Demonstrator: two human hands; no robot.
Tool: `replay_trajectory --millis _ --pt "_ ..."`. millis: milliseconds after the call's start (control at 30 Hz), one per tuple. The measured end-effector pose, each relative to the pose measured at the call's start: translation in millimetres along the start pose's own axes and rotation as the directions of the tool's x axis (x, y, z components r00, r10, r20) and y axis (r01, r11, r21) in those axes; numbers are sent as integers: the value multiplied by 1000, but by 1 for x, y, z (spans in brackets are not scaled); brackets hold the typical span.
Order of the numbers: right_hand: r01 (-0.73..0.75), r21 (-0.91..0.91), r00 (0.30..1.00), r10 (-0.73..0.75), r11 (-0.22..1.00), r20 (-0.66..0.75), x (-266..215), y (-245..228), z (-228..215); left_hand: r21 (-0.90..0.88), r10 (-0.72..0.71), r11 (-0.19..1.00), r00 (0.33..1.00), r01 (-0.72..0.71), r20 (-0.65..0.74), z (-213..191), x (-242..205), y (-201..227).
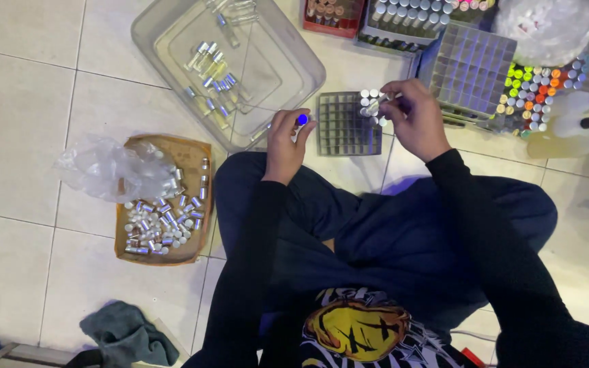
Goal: Assembling small perfume vials by attaching caps and placing them into a grid organizer
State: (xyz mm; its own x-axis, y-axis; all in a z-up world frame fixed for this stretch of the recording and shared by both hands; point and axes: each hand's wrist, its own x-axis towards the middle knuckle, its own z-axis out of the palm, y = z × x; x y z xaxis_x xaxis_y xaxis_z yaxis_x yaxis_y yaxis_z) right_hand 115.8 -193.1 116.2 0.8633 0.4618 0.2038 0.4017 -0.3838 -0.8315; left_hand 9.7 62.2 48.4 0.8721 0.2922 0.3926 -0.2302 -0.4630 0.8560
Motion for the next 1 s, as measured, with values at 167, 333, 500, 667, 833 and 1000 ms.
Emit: replay_trajectory --millis 167,333,500,667,833,1000 --pt "153 -222 987 -139 963 77 -23 10 8 11 68 998 994 -69 87 5 -3 -1" --pt "312 -406 950 -283 859 132 -26 24 19 29 62 997 993 -65 102 2 -4 -1" --pt "354 -578 935 -297 735 195 -29 49 30 24 53 998 994 -55 98 3 -6 -6" --pt "368 -613 928 -322 700 189 -28 55 35 15 59 998 993 -61 101 4 -6 -5" --pt "356 -655 931 -312 667 189 -29 51 38 8 88 996 989 -90 121 5 -5 1" --pt "335 -656 937 -310 676 159 -31 55 44 3 109 994 985 -110 136 9 -6 7"
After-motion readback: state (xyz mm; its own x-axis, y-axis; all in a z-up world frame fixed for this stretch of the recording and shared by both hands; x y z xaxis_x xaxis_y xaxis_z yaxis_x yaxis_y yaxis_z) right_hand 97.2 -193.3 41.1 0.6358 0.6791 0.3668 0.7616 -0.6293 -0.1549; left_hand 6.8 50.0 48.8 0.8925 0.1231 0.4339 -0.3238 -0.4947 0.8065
